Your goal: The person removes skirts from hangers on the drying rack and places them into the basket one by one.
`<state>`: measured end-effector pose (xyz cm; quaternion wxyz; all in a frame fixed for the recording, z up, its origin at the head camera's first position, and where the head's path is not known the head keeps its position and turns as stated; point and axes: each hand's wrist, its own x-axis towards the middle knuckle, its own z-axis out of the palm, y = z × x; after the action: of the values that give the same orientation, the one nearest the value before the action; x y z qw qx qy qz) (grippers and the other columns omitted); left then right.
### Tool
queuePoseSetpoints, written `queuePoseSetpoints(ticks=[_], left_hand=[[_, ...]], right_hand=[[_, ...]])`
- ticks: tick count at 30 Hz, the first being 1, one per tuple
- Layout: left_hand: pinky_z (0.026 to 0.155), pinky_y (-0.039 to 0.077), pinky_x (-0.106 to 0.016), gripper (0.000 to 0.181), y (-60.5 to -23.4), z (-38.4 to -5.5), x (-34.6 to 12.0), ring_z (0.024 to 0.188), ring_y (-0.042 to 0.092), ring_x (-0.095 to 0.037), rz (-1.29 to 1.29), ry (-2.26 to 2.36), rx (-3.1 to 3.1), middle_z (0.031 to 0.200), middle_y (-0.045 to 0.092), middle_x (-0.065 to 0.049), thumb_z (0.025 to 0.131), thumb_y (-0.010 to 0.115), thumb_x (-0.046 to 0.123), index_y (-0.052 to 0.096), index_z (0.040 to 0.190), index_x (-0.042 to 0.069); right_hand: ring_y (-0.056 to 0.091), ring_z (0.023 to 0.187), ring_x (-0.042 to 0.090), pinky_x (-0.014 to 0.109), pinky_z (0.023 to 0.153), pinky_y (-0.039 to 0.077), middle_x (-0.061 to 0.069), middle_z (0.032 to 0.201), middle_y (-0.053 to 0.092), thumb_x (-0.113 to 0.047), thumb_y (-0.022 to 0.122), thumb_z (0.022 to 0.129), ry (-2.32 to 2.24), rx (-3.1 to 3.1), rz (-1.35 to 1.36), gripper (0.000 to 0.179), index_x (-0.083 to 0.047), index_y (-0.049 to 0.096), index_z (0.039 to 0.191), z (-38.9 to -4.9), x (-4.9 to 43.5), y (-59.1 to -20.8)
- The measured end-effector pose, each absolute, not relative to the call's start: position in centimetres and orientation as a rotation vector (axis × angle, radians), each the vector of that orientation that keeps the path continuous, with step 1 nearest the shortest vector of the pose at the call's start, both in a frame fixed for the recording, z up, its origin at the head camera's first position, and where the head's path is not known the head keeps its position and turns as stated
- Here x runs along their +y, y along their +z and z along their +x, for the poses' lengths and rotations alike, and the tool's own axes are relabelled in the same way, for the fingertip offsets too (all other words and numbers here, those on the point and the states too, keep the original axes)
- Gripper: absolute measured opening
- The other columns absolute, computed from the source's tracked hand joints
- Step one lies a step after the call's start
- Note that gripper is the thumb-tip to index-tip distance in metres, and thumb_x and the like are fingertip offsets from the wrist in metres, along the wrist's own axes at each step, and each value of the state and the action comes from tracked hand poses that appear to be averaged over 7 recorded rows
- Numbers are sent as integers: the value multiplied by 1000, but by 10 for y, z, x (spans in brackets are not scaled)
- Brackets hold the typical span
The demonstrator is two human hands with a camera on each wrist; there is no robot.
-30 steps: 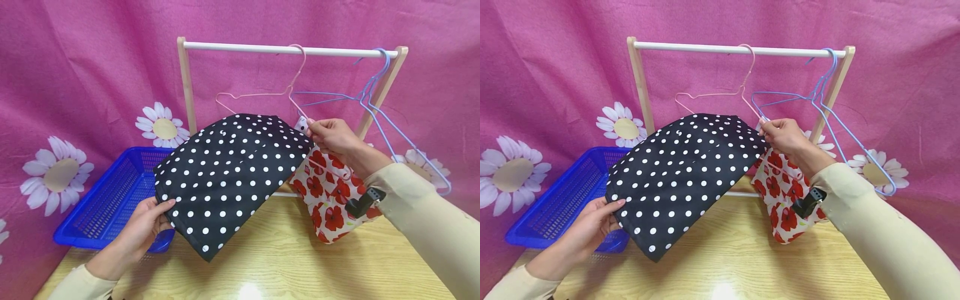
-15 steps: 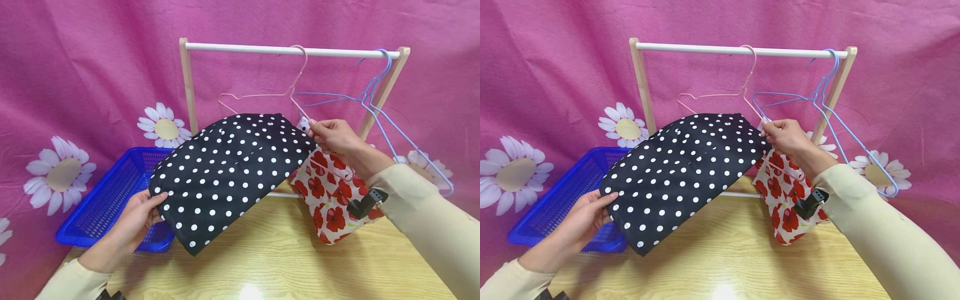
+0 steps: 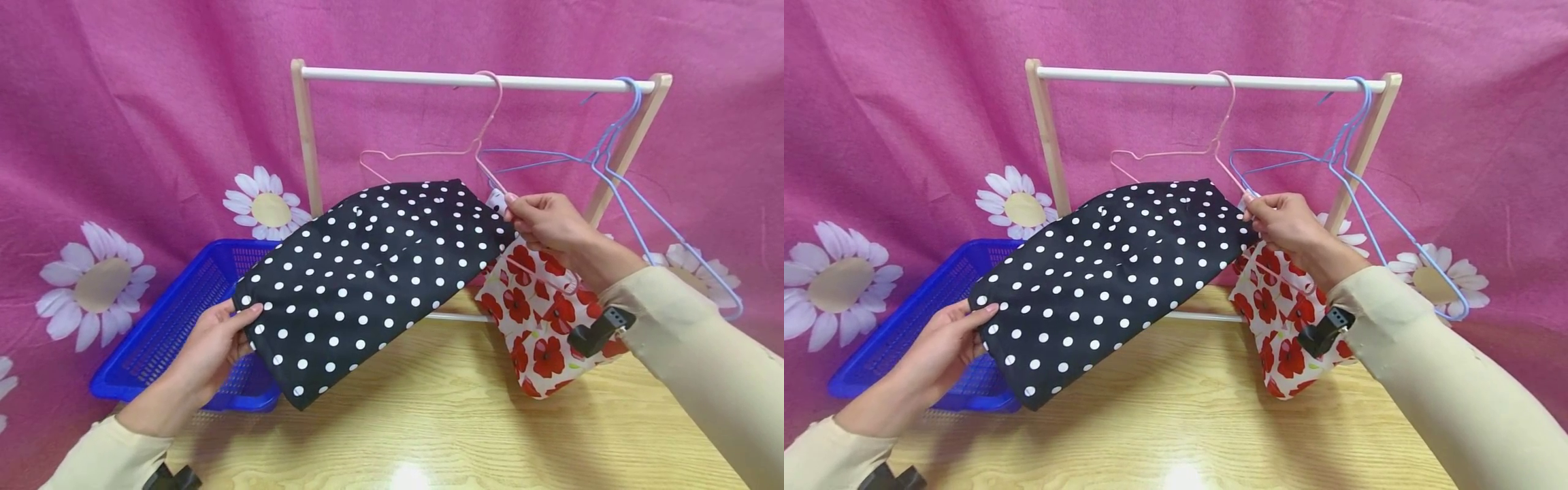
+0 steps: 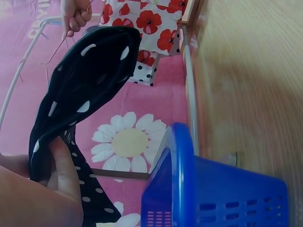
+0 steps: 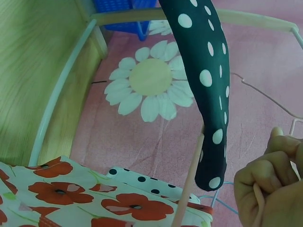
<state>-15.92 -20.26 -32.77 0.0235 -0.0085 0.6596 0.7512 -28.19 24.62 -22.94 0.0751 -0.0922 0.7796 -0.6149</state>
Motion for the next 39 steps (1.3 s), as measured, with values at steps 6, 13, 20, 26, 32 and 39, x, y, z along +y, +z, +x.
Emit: queuePoseSetpoints(ticks=[6,13,20,26,32,39], left_hand=[[59,53,-17,16,-326,-161,-209,71,69,1,-70,2337,2063,81,75,13,105,53,17,66,99,25],[56,50,-16,13,-320,-164,-216,72,68,1,-73,2343,2101,82,74,14,105,55,20,65,104,28],[58,53,-18,12,-311,-166,-216,74,70,-2,4,2371,2095,85,74,13,105,54,20,64,108,26],[57,52,-18,14,-307,-165,-214,72,70,-2,23,2394,2088,84,74,12,105,53,18,65,106,25],[56,52,-19,16,-306,-166,-215,72,70,-2,15,2389,2091,84,74,12,105,53,17,66,106,26],[60,56,-20,16,-307,-167,-215,75,72,-2,14,2402,2081,86,75,12,105,54,18,67,108,27]], right_hand=[[31,45,1,20,41,24,-14,53,42,-34,49,107,-1827,2359,-261,41,-19,66,72,-282,249,-229],[32,46,1,20,42,26,-13,54,43,-35,48,107,-1802,2355,-286,42,-21,66,72,-283,250,-228],[31,46,2,21,42,25,-12,54,42,-35,47,107,-1789,2358,-290,42,-21,66,72,-285,253,-229],[31,47,2,22,43,24,-12,55,42,-35,47,107,-1773,2364,-304,41,-20,66,74,-287,255,-229],[30,47,2,20,42,26,-13,55,42,-36,47,107,-1761,2367,-309,41,-21,66,74,-290,257,-229],[31,48,3,21,43,26,-12,55,42,-37,47,107,-1739,2394,-306,41,-22,66,74,-295,260,-229]])
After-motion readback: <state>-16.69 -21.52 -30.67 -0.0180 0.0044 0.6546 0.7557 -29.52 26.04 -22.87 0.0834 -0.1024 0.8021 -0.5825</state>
